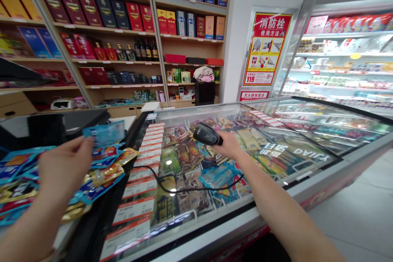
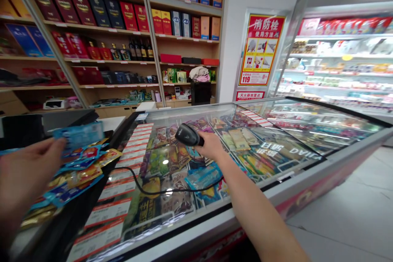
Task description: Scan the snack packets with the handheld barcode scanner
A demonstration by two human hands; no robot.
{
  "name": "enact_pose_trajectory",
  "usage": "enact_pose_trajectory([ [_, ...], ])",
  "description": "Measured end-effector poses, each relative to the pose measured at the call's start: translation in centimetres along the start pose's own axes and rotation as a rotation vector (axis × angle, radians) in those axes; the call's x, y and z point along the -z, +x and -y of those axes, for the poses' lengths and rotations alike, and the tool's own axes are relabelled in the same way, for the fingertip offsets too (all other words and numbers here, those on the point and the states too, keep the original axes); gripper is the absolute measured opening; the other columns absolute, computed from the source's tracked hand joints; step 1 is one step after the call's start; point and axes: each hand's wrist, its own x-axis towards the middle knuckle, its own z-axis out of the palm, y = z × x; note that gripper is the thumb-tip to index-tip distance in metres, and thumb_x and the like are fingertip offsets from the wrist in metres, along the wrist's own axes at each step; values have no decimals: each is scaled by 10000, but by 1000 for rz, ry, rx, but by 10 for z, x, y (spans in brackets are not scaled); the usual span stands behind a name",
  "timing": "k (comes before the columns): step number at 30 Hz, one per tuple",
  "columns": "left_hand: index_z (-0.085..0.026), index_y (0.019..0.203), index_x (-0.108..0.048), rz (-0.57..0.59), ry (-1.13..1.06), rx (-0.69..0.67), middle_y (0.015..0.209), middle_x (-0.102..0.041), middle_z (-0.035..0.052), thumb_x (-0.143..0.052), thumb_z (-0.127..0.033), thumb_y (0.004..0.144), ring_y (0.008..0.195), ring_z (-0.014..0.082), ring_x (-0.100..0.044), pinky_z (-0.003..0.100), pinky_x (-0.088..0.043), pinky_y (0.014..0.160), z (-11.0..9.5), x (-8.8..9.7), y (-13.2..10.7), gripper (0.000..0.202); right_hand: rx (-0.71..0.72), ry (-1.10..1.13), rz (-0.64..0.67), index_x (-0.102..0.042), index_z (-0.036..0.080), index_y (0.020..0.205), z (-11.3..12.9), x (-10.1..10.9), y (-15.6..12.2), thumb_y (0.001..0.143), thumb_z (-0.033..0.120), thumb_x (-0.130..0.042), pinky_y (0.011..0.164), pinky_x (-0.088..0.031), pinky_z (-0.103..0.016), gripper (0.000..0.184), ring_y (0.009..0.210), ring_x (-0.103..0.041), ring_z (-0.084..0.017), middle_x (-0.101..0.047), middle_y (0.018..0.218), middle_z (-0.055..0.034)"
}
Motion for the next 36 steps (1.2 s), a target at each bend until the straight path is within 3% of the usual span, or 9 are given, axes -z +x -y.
enact_pose_trajectory([
  [2, -179, 678, -587, 167, -334, 173, 542, -498, -31, -592, -331, 678, 570, 151, -480, 297, -477, 549, -26, -25, -24, 153, 50, 32, 7, -677, 199, 894, 3, 2, 0, 699, 253, -629, 694, -442, -256, 208, 781, -659, -203, -723, 852, -53],
  [4, -168, 653, -583, 279, -463, 233, 579, -540, -17, -576, -320, 686, 567, 144, -515, 305, -513, 536, -40, -52, -42, 156, 105, 65, 23, -678, 199, 900, 6, 3, -1, 698, 248, -633, 685, -437, -246, 212, 779, -655, -194, -721, 853, -47],
  [7, -154, 668, -607, 377, -627, 348, 599, -577, -4, -603, -293, 660, 572, 146, -556, 312, -551, 536, -42, -84, -58, 139, 162, 97, 86, -682, 199, 917, 11, 3, -1, 704, 258, -648, 687, -431, -234, 224, 779, -652, -182, -722, 859, -39],
  [10, -157, 664, -623, 409, -690, 377, 640, -624, 10, -612, -272, 656, 604, 158, -598, 285, -555, 521, -34, -99, -65, 116, 176, 91, 149, -694, 193, 918, 15, 3, -2, 706, 267, -672, 672, -419, -232, 225, 755, -649, -178, -722, 831, -36],
  [16, -163, 642, -642, 480, -664, 354, 668, -664, 10, -618, -256, 694, 620, 160, -626, 248, -548, 514, -25, -102, -69, 109, 180, 79, 209, -699, 209, 995, 20, 4, -3, 713, 268, -691, 662, -415, -229, 288, 787, -663, -190, -720, 836, -31],
  [29, -159, 621, -657, 491, -651, 379, 619, -658, 7, -662, -205, 681, 550, 144, -605, 215, -504, 440, -27, -100, -72, 76, 206, 8, 261, -698, 213, 946, 25, -1, -4, 725, 293, -684, 680, -409, -240, 236, 816, -661, -201, -722, 844, -35],
  [36, -158, 612, -640, 505, -638, 368, 627, -656, 10, -632, -201, 678, 552, 145, -603, 214, -497, 435, -28, -100, -73, 79, 182, 11, 278, -693, 224, 1025, 26, 1, -3, 731, 322, -685, 703, -421, -250, 311, 856, -665, -215, -726, 875, -39],
])
